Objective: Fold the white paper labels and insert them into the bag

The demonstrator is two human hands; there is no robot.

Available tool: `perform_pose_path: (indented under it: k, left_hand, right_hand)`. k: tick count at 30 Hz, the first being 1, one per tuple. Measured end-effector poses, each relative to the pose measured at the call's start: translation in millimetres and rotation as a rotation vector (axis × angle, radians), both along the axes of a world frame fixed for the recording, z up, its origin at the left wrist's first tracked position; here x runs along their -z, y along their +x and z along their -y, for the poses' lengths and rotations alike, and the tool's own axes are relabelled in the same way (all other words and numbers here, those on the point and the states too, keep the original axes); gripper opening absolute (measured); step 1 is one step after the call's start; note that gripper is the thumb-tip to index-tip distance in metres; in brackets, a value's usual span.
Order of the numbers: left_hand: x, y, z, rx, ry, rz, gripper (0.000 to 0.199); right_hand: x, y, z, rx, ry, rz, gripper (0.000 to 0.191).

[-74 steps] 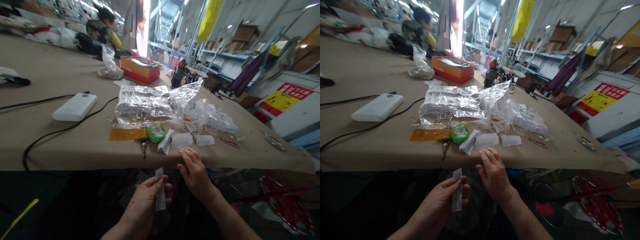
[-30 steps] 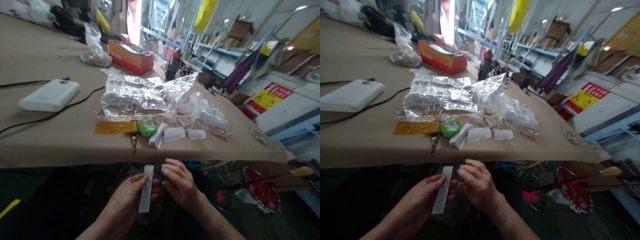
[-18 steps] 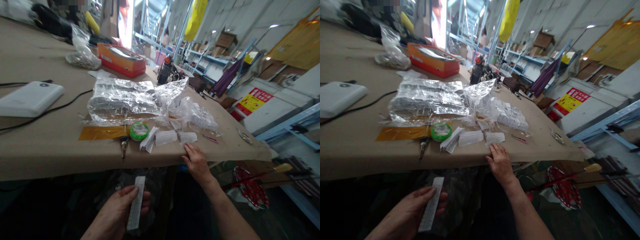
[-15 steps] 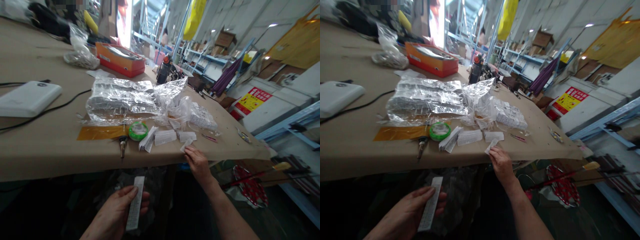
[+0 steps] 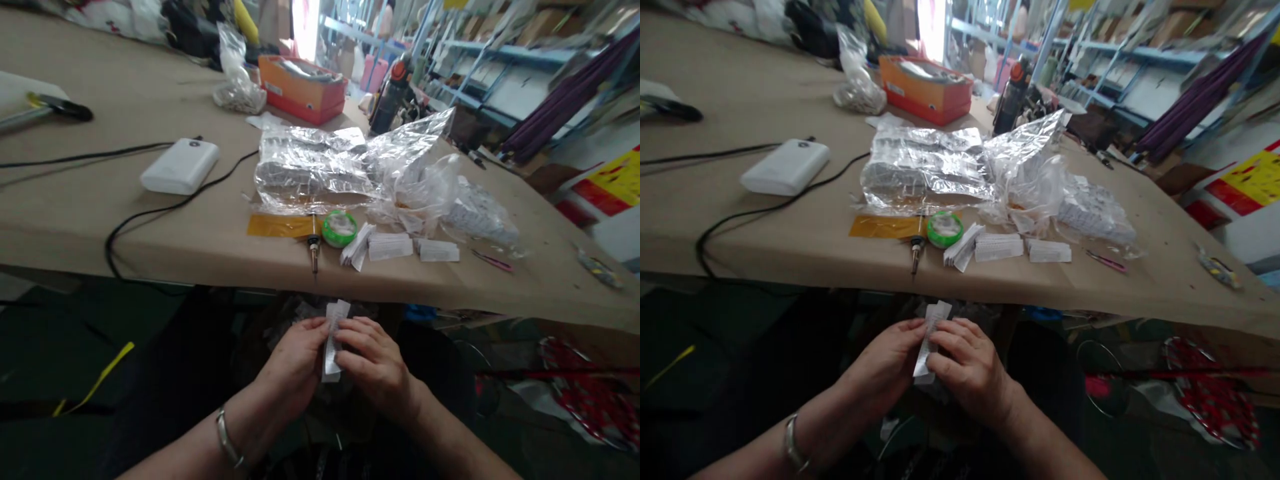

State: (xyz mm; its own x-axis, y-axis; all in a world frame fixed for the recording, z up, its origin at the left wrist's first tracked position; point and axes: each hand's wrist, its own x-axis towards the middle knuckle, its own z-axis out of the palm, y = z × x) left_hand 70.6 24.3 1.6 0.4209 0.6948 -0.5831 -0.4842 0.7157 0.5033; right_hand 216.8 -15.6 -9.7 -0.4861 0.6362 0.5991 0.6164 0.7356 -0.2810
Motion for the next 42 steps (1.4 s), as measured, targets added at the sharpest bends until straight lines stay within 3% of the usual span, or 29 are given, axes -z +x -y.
perform_pose_path:
  k: [4, 10, 16, 22, 25, 28, 30, 33, 36, 42]
  left_hand:
    - [-1.1, -5, 1, -0.076, -0.062, -0.019, 0.006]
    - [-3.1, -7, -1, -0.09, -0.067, 0.012, 0.014]
    - [-3.7, -9, 1, -0.115, -0.075, 0.025, 0.007]
    - [2.6, -8, 5, -0.051, -0.02, 0.121, 0.004]
    - [4.3, -9, 6, -0.086, -0.044, 0.102, 0.005]
    - [0.4, -11, 6, -0.063, -0.048, 0.051, 0.006]
    - [-4.1, -14, 6, 0.012, -0.043, 0.007, 0.009]
    - [-9.6, -15, 10, 0.113, -0.023, -0.052, 0.015]
    - [-10.6, -15, 14, 0.17, 0.024, -0.077, 0.018]
    - [-3.9, -19, 14, 0.276, 0.071, -0.014, 0.024]
  right_hand:
    - [6.7, -4, -4, -0.044, 0.025, 0.059, 0.014]
    - [2.4, -2, -7, -0.106, 0.008, 0.136, 0.017]
    - [0.0, 1, -9, -0.127, -0.049, 0.199, 0.017]
    - [1.8, -1, -5, -0.143, -0.073, 0.139, 0.013]
    - [1.1, -2, -2, -0.167, -0.131, 0.054, 0.021]
    - [-0.7, -1, 0, -0.118, -0.245, -0.176, 0.03]
    - [-1.8, 0, -2, 0.041, -0.371, -0.417, 0.023]
    - [-2.1, -3, -10, 0.266, -0.726, -0.74, 0.015]
    - [0.9, -9, -21, 0.248, -1.058, -0.935, 0.016]
    - [6.5, -25, -20, 0.215, -1.193, -1.167, 0.02]
